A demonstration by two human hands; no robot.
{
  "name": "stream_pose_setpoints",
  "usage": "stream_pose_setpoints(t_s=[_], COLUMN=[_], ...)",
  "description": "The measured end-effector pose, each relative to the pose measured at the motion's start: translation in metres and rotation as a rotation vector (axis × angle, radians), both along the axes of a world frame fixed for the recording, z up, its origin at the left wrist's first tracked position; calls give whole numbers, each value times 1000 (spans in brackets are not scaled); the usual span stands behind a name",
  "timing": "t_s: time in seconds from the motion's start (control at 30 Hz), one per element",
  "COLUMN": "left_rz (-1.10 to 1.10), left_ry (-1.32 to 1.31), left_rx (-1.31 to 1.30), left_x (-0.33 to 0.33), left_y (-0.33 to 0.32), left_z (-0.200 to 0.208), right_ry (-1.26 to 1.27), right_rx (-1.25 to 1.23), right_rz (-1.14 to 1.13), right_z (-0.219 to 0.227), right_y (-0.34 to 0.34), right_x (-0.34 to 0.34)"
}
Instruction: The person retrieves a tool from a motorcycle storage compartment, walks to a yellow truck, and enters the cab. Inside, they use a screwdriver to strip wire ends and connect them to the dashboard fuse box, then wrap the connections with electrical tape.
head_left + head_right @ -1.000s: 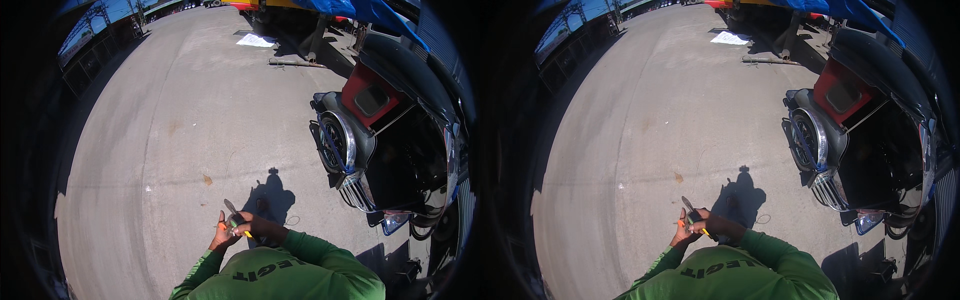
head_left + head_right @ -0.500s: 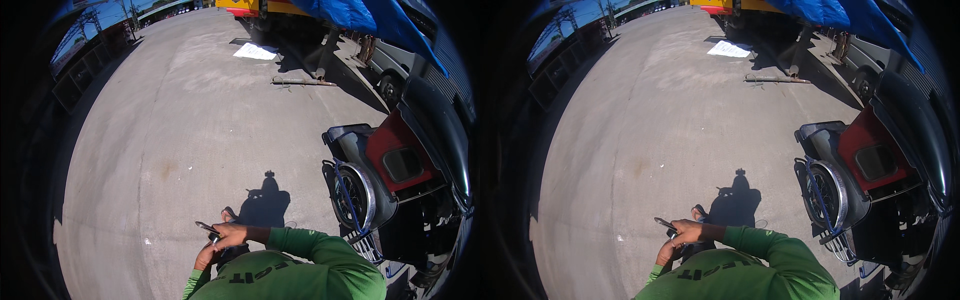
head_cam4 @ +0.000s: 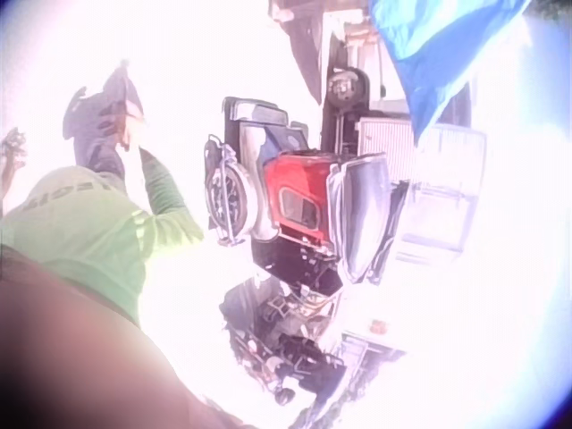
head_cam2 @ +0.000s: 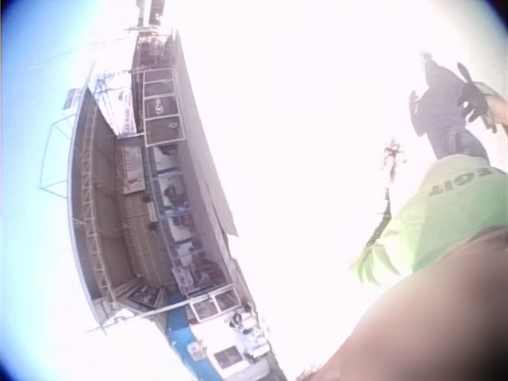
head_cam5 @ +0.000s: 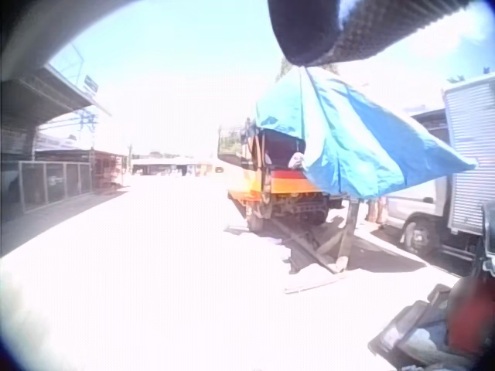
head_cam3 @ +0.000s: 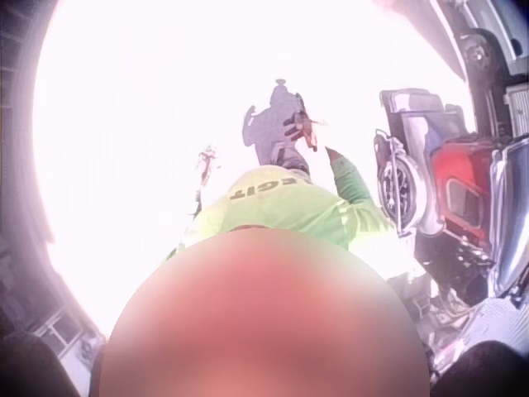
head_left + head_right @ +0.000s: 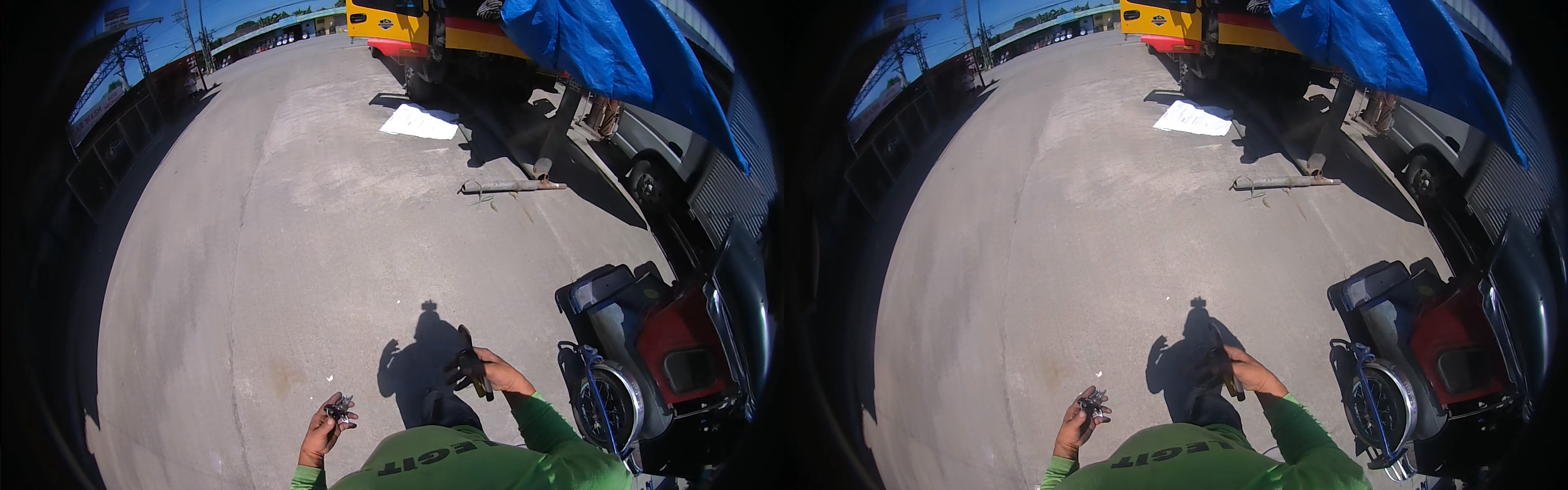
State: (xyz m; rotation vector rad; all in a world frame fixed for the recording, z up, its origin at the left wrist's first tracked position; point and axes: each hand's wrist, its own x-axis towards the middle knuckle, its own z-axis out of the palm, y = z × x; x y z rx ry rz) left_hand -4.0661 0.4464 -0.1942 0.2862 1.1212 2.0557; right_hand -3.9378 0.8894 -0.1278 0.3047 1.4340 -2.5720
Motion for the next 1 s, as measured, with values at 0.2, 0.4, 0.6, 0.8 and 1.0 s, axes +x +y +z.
stream_pose_setpoints(t_s=[0.2, 0.4, 0.6, 0.8, 1.0], left_rz=[16, 215, -313, -476, -434], left_ry=[-509, -407, -24, 38, 50], left_rx=[185, -292, -1041, -1173, -1102], left_x=[-213, -407, -569, -783, -1029], left_y=[46, 97, 124, 156, 190], left_z=[-52, -111, -95, -116, -123], right_ry=[-150, -68, 134, -306, -1061], right_rx=[205, 129, 190, 535, 828], right_rz=[-165, 75, 266, 370, 342], right_z=[-83, -69, -38, -163, -256], right_y=[113, 149, 163, 242, 309], right_x=[-190, -496, -771, -982, -1003])
